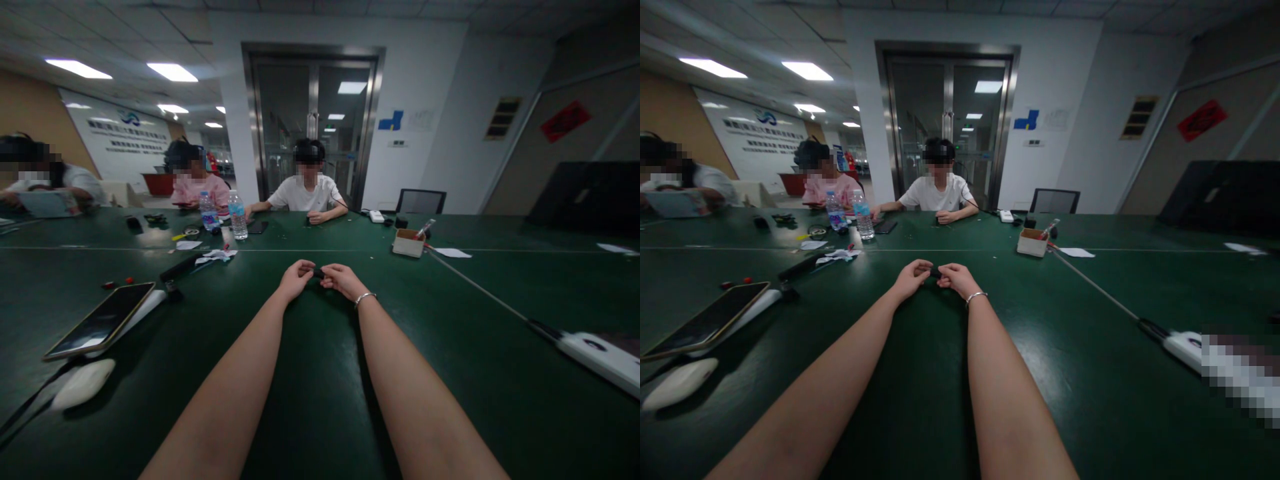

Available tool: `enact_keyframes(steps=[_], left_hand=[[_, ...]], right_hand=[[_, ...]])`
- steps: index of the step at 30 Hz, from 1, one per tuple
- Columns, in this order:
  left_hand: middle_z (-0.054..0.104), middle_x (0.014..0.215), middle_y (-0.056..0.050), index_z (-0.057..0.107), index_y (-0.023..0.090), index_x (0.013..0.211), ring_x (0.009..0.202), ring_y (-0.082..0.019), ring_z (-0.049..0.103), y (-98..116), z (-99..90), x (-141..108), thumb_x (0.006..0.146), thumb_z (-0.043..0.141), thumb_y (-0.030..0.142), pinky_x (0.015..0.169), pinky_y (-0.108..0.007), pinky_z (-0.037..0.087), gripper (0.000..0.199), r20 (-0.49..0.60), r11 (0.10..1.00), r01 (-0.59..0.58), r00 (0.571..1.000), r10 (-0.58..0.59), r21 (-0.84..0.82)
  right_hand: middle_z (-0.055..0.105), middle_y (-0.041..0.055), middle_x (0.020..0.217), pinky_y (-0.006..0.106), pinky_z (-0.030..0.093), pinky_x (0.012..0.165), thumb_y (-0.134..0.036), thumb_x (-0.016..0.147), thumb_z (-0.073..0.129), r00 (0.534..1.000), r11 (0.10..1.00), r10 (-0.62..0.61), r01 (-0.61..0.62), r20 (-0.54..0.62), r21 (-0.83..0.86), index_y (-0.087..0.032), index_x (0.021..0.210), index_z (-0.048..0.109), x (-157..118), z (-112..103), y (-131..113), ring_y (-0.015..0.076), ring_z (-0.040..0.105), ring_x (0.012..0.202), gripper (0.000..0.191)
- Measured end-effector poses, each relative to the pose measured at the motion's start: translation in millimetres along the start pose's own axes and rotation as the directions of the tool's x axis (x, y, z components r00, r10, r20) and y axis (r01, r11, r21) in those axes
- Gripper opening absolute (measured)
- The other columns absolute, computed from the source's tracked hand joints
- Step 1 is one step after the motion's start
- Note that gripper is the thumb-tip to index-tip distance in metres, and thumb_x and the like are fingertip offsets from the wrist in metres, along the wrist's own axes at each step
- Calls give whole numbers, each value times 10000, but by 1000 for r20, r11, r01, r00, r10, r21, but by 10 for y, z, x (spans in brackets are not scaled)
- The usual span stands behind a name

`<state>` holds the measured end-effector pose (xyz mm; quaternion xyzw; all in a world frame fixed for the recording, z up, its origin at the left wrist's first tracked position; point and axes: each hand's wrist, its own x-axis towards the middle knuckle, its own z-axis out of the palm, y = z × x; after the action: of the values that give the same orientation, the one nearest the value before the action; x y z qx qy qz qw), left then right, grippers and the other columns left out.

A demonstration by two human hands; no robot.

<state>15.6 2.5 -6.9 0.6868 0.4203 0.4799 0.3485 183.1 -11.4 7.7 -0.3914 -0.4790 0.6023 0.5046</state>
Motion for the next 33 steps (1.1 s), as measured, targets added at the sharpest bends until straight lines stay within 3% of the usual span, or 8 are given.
enact_keyframes(steps=[6, 11, 15, 17, 20, 22, 27, 33], left_hand=[[624, 969, -99, 605, 152, 984, 786, -158, 600, 17, 6, 5, 735, 627, 222, 604, -260, 490, 260, -8, 997, 39, 999, -40, -67], [628, 972, -100, 612, 147, 953, 800, -163, 602, 47, 4, -1, 728, 639, 222, 610, -262, 502, 238, -49, 995, 56, 997, -60, -88], [631, 914, -80, 614, 145, 936, 772, -148, 603, 38, 7, 5, 712, 646, 190, 580, -233, 498, 231, -51, 990, 57, 997, -64, -127], [630, 891, -72, 616, 143, 926, 763, -140, 603, 23, 9, 12, 708, 647, 175, 571, -217, 495, 222, -53, 989, 54, 997, -62, -137], [632, 901, -75, 619, 141, 920, 760, -139, 603, 10, 8, 17, 712, 639, 165, 578, -223, 501, 210, -63, 989, 51, 996, -60, -141], [632, 903, -77, 619, 139, 919, 753, -138, 601, 14, 6, 14, 715, 634, 161, 581, -229, 501, 206, -71, 989, 46, 996, -56, -138], [631, 883, -74, 615, 139, 923, 734, -134, 602, 40, 8, 3, 706, 645, 169, 584, -234, 499, 221, -71, 991, 24, 997, -33, -132], [636, 890, -79, 610, 137, 935, 737, -142, 604, 30, 8, 10, 712, 643, 165, 610, -262, 505, 226, -70, 991, 36, 997, -45, -132]], right_hand=[[581, 7, 597, 153, 487, 445, -108, 789, 630, 1000, 1000, -12, 12, 4, -28, -114, 834, 567, -7, -8, -5, 79, 591, 477, 78], [594, -28, 724, 178, 541, 560, -6, 677, 687, 998, 998, -56, 56, 30, 3, -176, 1041, 523, -9, -20, -11, 76, 626, 558, 434], [612, 27, 647, 187, 494, 436, -252, 854, 577, 998, 991, 35, -28, 50, -133, -132, 1002, 507, -1, 2, -22, 101, 596, 471, 203], [614, 32, 693, 170, 469, 406, -208, 855, 564, 998, 983, 24, -12, 62, -182, -137, 991, 515, -9, 1, -28, 87, 586, 454, 161], [589, -3, 821, 164, 503, 465, -52, 726, 657, 996, 989, -38, 49, 83, -141, -202, 1099, 481, -31, -23, -34, 60, 600, 493, 439], [583, -10, 818, 177, 520, 491, -75, 712, 687, 996, 993, -34, 43, 79, -107, -221, 1158, 435, -36, -34, -36, 66, 606, 507, 532], [620, 52, 640, 183, 491, 440, -405, 904, 480, 995, 986, 65, -51, 81, -159, -127, 1055, 480, 1, 2, -39, 98, 581, 459, 316], [615, 53, 664, 169, 503, 472, -276, 919, 472, 992, 987, 48, -30, 114, -160, -109, 1033, 511, -19, 6, -45, 86, 586, 496, 206]])
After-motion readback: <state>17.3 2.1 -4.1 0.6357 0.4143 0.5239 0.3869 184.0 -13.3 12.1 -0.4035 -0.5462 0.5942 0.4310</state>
